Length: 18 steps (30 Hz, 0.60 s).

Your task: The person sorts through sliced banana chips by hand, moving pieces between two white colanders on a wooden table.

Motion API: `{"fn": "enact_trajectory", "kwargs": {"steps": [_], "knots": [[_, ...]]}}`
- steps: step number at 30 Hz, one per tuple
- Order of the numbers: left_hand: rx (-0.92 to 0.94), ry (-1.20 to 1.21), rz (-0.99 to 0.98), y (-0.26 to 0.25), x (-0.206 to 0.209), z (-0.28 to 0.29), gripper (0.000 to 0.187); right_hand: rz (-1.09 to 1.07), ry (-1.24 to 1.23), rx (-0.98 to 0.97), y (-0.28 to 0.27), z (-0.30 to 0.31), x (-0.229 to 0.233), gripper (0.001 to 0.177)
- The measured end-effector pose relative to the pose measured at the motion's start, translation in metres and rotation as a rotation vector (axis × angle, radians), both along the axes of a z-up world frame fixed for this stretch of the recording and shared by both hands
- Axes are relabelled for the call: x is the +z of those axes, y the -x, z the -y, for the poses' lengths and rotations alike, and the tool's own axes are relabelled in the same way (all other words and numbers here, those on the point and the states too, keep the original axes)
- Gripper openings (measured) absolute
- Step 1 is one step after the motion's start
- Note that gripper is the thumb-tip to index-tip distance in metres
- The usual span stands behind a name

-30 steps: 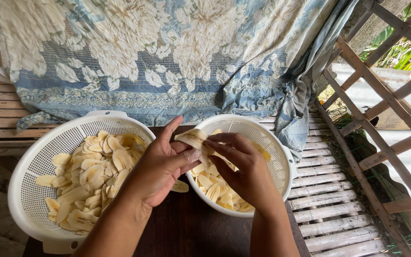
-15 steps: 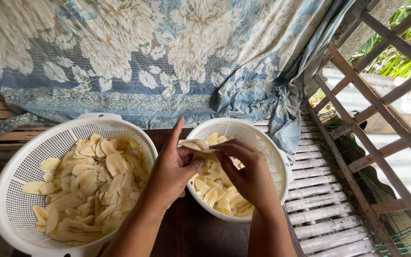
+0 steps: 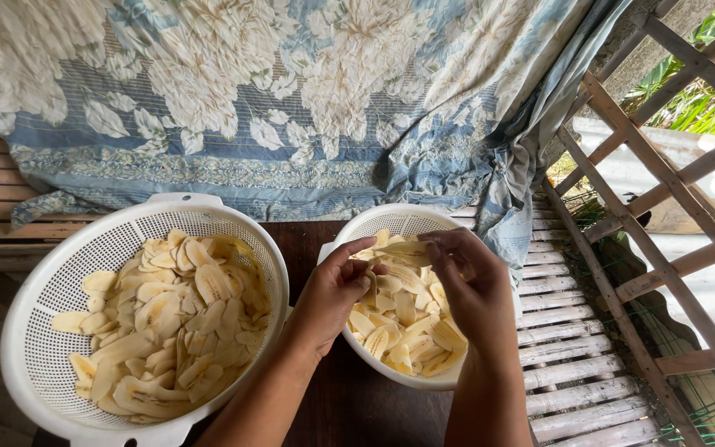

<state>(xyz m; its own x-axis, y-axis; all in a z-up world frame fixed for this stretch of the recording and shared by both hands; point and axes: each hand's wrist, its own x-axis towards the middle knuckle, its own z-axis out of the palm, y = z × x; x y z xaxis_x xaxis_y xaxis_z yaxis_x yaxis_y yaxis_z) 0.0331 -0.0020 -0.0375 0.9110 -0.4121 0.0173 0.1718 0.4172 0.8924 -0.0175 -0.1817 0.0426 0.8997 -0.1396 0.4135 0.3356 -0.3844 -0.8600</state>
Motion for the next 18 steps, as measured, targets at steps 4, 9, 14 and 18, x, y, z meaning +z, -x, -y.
{"fn": "enact_trajectory", "kwargs": {"steps": [4, 9, 14, 18], "knots": [[-0.019, -0.110, -0.082, 0.002, 0.009, -0.004, 0.056, 0.020, -0.059, -0.113, 0.007, 0.009, 0.006, 0.020], [0.006, 0.026, 0.041, 0.004, 0.024, -0.013, 0.068, 0.003, 0.054, -0.178, 0.006, 0.026, 0.011, 0.020], [0.010, 0.126, 0.156, 0.014, 0.038, -0.018, 0.071, -0.112, 0.016, 0.053, -0.003, 0.021, 0.003, 0.024], [-0.006, 0.211, 0.179, 0.022, 0.048, -0.021, 0.072, -0.272, -0.042, 0.332, -0.010, 0.010, -0.007, 0.031]]}}
